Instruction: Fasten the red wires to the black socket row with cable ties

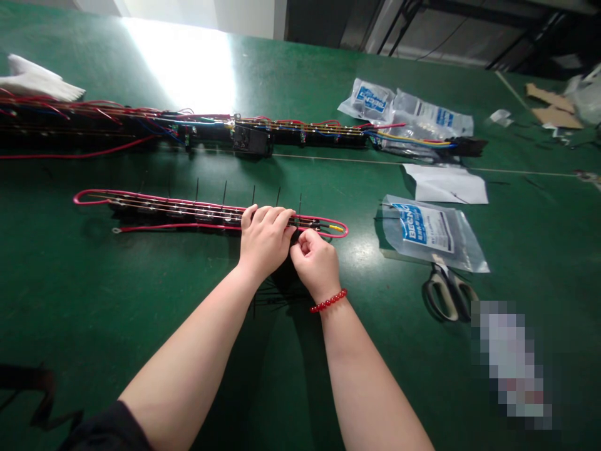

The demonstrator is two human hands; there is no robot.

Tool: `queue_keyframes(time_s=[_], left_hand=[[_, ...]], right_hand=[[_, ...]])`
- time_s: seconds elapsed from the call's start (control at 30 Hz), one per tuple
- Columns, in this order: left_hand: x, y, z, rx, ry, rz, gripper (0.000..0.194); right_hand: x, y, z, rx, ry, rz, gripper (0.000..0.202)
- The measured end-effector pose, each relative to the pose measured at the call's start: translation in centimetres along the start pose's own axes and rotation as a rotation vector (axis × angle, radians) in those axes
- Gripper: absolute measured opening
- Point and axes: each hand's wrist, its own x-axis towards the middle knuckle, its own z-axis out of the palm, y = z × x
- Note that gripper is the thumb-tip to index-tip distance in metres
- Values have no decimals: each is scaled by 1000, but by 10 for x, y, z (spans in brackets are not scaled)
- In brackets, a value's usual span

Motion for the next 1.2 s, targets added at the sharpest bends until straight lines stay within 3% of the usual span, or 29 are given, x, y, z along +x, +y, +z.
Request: queue_keyframes(time_s=[0.3,0.6,0.83,1.2], left_hand=[[0,-1,2,-29,18,6,28],[0,-3,1,-46,9,12,28],[-1,-3,0,-55,20,21,30],[-2,-2,2,-32,17,27,31]], right_hand=[[0,1,-2,-140,-55,-48,15],[-3,0,0,-98,-5,-30,16],[-1,0,0,-81,21,-4,33],[2,1,1,-125,0,-37,32]])
